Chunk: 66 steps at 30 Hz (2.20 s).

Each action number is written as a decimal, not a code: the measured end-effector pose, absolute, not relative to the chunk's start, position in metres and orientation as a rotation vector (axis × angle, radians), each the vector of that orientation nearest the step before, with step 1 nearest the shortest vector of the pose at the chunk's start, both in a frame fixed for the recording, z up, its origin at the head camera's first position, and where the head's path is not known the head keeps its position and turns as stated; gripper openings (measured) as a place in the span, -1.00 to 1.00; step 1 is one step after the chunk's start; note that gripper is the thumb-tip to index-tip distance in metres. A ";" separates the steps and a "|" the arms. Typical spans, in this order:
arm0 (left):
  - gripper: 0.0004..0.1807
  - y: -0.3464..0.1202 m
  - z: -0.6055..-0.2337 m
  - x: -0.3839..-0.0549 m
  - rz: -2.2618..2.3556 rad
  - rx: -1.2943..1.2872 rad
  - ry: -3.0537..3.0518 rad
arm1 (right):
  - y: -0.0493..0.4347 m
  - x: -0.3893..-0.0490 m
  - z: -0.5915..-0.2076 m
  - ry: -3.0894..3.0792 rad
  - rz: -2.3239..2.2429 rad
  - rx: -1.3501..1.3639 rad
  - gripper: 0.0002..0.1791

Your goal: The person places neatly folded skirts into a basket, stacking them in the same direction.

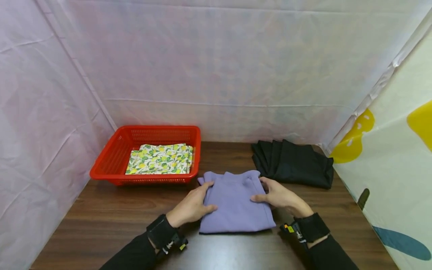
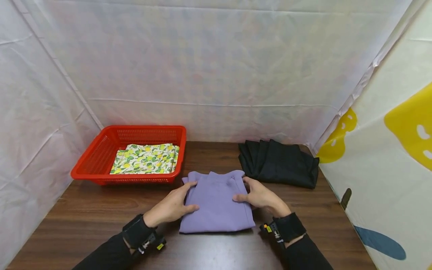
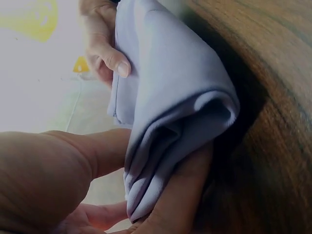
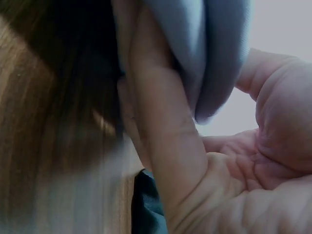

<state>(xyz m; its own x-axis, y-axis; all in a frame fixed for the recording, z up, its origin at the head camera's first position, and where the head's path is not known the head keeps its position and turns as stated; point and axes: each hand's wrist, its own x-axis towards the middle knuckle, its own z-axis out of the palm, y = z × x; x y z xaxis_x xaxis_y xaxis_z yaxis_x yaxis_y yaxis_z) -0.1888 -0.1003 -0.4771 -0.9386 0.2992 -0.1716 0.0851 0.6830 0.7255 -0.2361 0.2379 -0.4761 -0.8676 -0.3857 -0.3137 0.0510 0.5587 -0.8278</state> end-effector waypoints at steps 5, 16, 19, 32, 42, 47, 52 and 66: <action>-0.08 -0.098 -0.479 -0.188 1.126 0.308 2.629 | 0.240 -0.236 -0.472 2.354 -1.267 -0.290 0.06; -0.16 -0.091 -0.478 -0.185 1.160 0.403 2.724 | 0.245 -0.236 -0.473 2.226 -1.419 -0.318 -0.22; -0.18 -0.091 -0.475 -0.185 1.145 0.445 2.753 | 0.246 -0.236 -0.472 2.237 -1.423 -0.331 -0.23; -0.19 -0.089 -0.444 -0.190 1.123 0.548 2.804 | 0.250 -0.235 -0.447 2.227 -1.494 -0.267 -0.18; -0.22 -0.090 -0.407 -0.204 1.084 0.621 2.823 | 0.254 -0.242 -0.420 2.283 -1.486 -0.323 -0.14; -0.23 -0.097 -0.397 -0.212 1.078 0.647 2.855 | 0.251 -0.253 -0.409 2.369 -1.426 -0.430 -0.16; -0.27 -0.107 -0.390 -0.220 1.075 0.681 2.899 | 0.241 -0.263 -0.400 2.366 -1.448 -0.449 -0.16; -0.28 -0.147 -0.379 -0.238 1.088 0.627 2.989 | 0.196 -0.293 -0.383 2.280 -1.523 -0.341 -0.16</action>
